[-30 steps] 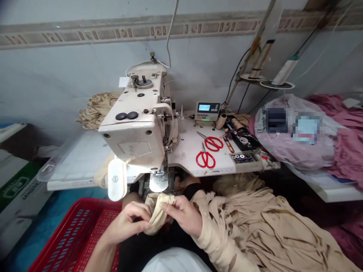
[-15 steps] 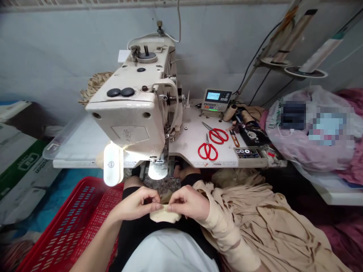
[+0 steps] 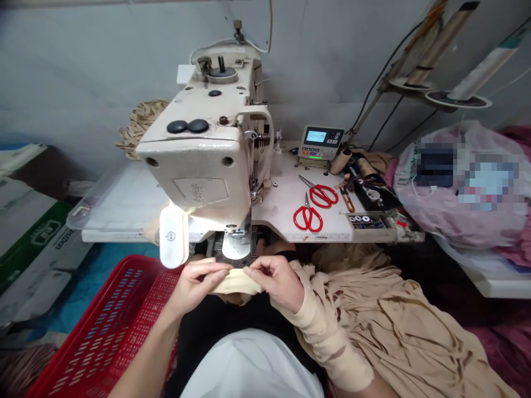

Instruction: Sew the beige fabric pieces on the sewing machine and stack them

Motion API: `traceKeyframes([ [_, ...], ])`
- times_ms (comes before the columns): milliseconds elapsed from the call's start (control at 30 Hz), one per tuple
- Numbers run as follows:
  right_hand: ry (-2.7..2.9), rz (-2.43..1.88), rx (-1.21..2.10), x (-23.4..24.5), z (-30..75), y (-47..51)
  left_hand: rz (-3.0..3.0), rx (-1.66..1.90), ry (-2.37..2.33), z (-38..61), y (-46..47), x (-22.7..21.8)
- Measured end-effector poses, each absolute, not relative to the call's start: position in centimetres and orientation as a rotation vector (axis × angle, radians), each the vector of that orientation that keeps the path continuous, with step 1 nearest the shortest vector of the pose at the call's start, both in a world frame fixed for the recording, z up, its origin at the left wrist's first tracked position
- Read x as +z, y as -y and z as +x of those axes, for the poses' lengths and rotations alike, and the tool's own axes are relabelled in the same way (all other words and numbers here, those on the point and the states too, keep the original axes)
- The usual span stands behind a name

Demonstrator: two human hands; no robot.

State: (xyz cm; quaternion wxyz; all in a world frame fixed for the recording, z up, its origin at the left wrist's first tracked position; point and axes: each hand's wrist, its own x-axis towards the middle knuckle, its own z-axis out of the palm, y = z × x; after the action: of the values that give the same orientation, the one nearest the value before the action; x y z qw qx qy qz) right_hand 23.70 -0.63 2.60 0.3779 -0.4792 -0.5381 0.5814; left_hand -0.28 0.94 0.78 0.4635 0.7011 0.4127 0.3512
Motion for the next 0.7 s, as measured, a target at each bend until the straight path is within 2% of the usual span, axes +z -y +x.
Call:
traceKeyframes([
  [100, 1.505, -1.263, 1.227, 3.7, 23.6, 0.9, 1.907, 0.839, -0.999, -0.5, -1.3, 1.4],
  [200, 1.549, -1.275, 1.034, 4.2, 23.6, 0.8, 1.815, 0.867, -1.017, -0.1, -1.5, 1.6],
  [433, 1.329, -1.257, 1.232, 2.6, 24.5, -1.5, 1.403, 0.866, -1.273, 1.1, -2.2, 2.0],
  [700, 1.099, -1.243, 1.286, 1.1, 25.0, -3.4, 1.418, 0.958, -1.275, 2.0, -4.5, 2.5],
])
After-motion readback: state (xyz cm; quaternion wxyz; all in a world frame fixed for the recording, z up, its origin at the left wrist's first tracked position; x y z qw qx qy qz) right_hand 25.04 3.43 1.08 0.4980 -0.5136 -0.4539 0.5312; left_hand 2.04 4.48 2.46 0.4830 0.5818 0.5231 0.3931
